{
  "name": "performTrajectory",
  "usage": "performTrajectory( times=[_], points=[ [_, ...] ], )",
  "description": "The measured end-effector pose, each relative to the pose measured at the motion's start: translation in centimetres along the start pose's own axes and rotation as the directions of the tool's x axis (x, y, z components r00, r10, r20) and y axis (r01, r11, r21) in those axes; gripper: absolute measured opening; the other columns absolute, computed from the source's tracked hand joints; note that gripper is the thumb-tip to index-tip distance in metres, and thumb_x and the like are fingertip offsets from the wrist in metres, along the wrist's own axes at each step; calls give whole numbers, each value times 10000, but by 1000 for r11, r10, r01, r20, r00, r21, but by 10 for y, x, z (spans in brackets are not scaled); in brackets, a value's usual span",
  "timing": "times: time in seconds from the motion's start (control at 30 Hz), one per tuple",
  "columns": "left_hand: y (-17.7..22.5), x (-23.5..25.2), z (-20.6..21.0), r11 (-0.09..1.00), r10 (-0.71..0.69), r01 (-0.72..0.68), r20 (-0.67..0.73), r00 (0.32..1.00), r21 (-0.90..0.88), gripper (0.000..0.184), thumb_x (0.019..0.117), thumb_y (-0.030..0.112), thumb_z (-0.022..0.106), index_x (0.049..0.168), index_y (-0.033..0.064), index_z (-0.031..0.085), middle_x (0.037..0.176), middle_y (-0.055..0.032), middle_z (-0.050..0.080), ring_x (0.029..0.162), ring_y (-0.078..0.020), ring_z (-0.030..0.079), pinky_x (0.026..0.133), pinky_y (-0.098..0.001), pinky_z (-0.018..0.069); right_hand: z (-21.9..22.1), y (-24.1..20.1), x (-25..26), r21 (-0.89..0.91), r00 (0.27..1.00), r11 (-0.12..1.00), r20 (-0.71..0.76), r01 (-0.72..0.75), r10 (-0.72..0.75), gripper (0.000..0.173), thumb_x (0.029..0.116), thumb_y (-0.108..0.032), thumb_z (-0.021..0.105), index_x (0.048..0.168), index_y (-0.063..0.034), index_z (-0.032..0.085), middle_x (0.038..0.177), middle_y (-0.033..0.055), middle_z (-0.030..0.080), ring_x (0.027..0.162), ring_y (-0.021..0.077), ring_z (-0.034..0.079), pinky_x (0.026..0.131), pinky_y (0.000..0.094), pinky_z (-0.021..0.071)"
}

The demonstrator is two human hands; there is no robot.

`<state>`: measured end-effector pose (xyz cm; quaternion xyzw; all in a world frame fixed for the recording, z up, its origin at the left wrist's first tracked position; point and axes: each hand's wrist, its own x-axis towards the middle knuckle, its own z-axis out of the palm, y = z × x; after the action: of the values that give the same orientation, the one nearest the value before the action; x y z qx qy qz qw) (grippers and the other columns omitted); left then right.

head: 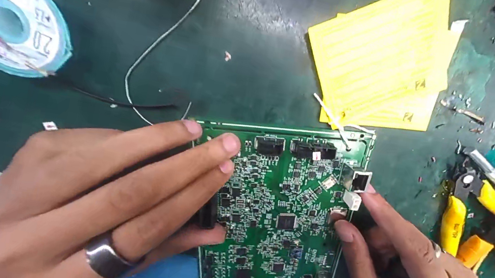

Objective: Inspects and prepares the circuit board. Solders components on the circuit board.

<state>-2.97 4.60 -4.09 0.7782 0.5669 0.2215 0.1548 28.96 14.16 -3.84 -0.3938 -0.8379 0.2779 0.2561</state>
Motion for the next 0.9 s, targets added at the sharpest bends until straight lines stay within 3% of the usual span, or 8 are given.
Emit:
performTrajectory(
  times=[0.2, 0.37, 0.53, 0.7, 0.8, 0.9],
  points=[
    [0, 3, -3, 999, -20, 20, 7, 1000, -31, 574, 943, 481, 702, 1430, 196, 600, 1430, -43, 642, 1319, -291, 594, 1050, -461, 492, 1, 0, 0, -62, 1000, 998, -1, 8, -8, 352, 976, -248, 701, 1274, -60, 702, 712, 22, 668, 542, 59, 553, 500, 205, 442],
    [-3, 3, -4, 998, -5, 7, 23, 1000, -62, 579, 945, 467, 706, 1442, 198, 586, 1457, -30, 621, 1367, -292, 554, 1110, -473, 456, 0, 0, 0, -77, 1000, 997, -2, 11, -11, 346, 977, -248, 696, 1270, -65, 704, 697, 16, 655, 532, 57, 543, 491, 205, 429],
    [-1, 6, -4, 997, -3, 5, 27, 1000, -75, 558, 960, 468, 681, 1441, 203, 583, 1472, -27, 610, 1395, -296, 527, 1080, -498, 464, 1, 0, 1, -70, 999, 997, -15, 29, -30, 339, 973, -239, 707, 1256, -54, 709, 699, 27, 661, 531, 65, 546, 493, 212, 439],
    [-1, 18, 1, 989, 149, -149, -80, 986, 3, 482, 1017, 399, 637, 1399, 109, 592, 1464, -81, 609, 1387, -283, 527, 1057, -436, 462, 2, 4, 5, 51, 998, 998, -44, 48, -46, 341, 977, -189, 709, 1264, -5, 707, 745, 35, 700, 541, 31, 540, 502, 182, 458],
    [2, 19, 5, 975, 213, -203, -124, 969, 93, 475, 1041, 414, 592, 1373, 74, 604, 1425, -120, 633, 1352, -294, 556, 1028, -432, 470, -6, 0, 6, 173, 1000, 985, 26, -15, 10, 366, 993, -188, 695, 1288, 27, 683, 801, 34, 734, 576, 2, 577, 524, 164, 497],
    [5, 18, 7, 961, 257, -238, -137, 957, 139, 481, 1042, 422, 587, 1341, 47, 621, 1391, -149, 648, 1317, -314, 580, 1017, -431, 488, -32, -15, 12, 75, 999, 997, 38, -7, 4, 407, 992, -239, 700, 1328, -10, 673, 805, 20, 725, 611, 25, 617, 544, 197, 538]
  ],
)
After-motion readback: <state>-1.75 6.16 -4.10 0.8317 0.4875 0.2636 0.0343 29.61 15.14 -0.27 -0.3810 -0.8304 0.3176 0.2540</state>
